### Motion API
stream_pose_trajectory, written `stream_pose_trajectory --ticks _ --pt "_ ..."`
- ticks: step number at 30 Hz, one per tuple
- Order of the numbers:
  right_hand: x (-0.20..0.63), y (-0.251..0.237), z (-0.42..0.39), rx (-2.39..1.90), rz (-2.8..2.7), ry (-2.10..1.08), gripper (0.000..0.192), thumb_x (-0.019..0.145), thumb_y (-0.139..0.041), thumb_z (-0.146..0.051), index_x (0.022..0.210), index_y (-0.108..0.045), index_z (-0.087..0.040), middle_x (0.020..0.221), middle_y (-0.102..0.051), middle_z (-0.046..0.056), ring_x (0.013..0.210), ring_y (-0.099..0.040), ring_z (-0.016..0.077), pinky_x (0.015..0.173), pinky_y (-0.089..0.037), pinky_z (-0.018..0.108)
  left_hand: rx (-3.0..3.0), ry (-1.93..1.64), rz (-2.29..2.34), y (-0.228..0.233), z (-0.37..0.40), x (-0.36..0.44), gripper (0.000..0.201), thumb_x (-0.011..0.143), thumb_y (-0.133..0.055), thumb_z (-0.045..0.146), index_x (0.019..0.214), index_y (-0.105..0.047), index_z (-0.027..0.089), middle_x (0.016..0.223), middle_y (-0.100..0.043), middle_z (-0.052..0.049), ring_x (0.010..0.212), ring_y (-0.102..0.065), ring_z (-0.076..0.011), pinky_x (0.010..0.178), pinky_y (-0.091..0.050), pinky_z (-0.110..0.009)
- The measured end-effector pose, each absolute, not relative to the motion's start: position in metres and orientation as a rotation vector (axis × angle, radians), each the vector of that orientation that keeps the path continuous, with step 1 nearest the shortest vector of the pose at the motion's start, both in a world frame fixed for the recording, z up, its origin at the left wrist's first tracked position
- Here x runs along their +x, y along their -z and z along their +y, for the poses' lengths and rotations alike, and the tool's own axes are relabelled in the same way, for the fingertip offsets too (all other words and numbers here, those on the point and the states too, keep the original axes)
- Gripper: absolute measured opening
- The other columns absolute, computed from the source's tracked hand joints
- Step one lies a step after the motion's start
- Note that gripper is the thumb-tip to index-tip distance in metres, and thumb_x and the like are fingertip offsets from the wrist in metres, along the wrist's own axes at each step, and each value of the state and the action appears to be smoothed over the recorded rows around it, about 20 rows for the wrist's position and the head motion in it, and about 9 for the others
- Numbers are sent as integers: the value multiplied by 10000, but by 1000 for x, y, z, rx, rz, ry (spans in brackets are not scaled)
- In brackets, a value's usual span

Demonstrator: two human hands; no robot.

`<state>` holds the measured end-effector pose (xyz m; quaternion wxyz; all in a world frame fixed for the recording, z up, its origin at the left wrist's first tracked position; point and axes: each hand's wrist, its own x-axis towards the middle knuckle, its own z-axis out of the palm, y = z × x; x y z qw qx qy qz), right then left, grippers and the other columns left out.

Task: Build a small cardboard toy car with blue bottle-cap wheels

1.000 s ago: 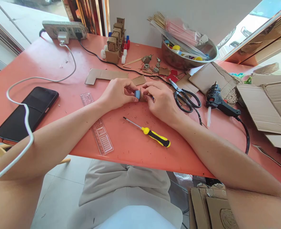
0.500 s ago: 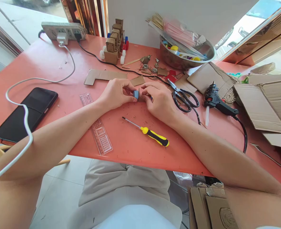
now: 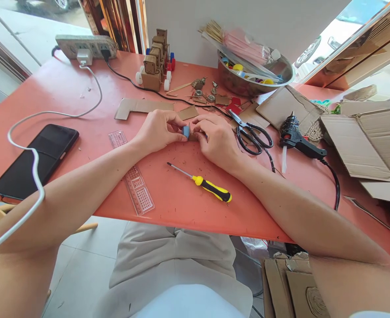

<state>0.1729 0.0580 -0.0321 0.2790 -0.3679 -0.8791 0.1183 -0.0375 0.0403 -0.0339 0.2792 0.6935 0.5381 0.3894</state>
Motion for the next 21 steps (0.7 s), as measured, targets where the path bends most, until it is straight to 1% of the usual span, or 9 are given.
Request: stream_pose_trajectory --ticks 5,6,8,9,11,13,14,17,21 --pt "173 28 57 -1012 -2402 -284 179 910 -590 -177 914 -762 -227 1243 -777 140 1222 -679 353 1108 -488 555 1845 -1036 1431 34 41 -39 285 605 -919 361 808 -807 196 813 -822 -22 771 -755 -207 721 -601 -288" --pt "173 27 56 -1015 -2406 -272 175 913 -598 -178 941 -765 -224 1255 -772 148 1235 -675 362 1121 -478 564 1847 -1033 1433 33 41 -39 287 603 -921 361 812 -808 199 820 -824 -23 777 -757 -209 729 -603 -292" --pt "174 24 55 -1018 -2402 -245 196 911 -639 -188 1058 -766 -221 1303 -757 162 1280 -660 383 1152 -453 591 1854 -1029 1442 32 40 -39 287 603 -921 356 823 -812 206 830 -824 -22 789 -761 -214 747 -607 -298" --pt "176 23 55 -1017 -2397 -236 253 902 -672 -196 1139 -755 -224 1342 -744 165 1310 -647 392 1168 -439 605 1858 -1028 1448 32 40 -39 284 605 -919 353 827 -814 210 832 -824 -21 794 -763 -216 753 -608 -302" --pt "182 22 55 -1017 -2393 -237 434 862 -749 -206 1293 -706 -240 1431 -710 161 1371 -616 401 1192 -422 624 1863 -1032 1457 31 39 -39 267 612 -908 347 829 -818 220 834 -825 -19 804 -767 -223 762 -611 -309" --pt "190 21 56 -1019 -2397 -260 579 823 -801 -208 1381 -659 -262 1486 -683 147 1400 -601 393 1196 -431 619 1870 -1033 1447 30 39 -40 244 618 -897 347 821 -820 236 838 -829 -18 816 -770 -231 771 -617 -319" --pt "194 21 57 -1021 -2399 -277 615 811 -815 -210 1399 -645 -268 1484 -686 140 1392 -608 385 1188 -446 610 1874 -1027 1434 29 39 -41 233 620 -894 351 815 -820 249 841 -833 -16 821 -771 -235 777 -621 -325" --pt "205 20 59 -1042 -2399 -332 599 807 -818 -214 1378 -644 -254 1379 -739 128 1302 -664 362 1130 -499 579 1883 -1001 1398 27 39 -43 204 626 -887 367 798 -818 281 854 -840 -9 841 -780 -244 808 -629 -341" --pt "209 15 59 -1084 -2410 -375 445 821 -788 -210 1253 -680 -207 1243 -787 128 1170 -725 336 1037 -541 499 1876 -973 1407 24 40 -44 188 637 -887 370 786 -808 288 871 -840 -10 868 -791 -256 833 -634 -357"
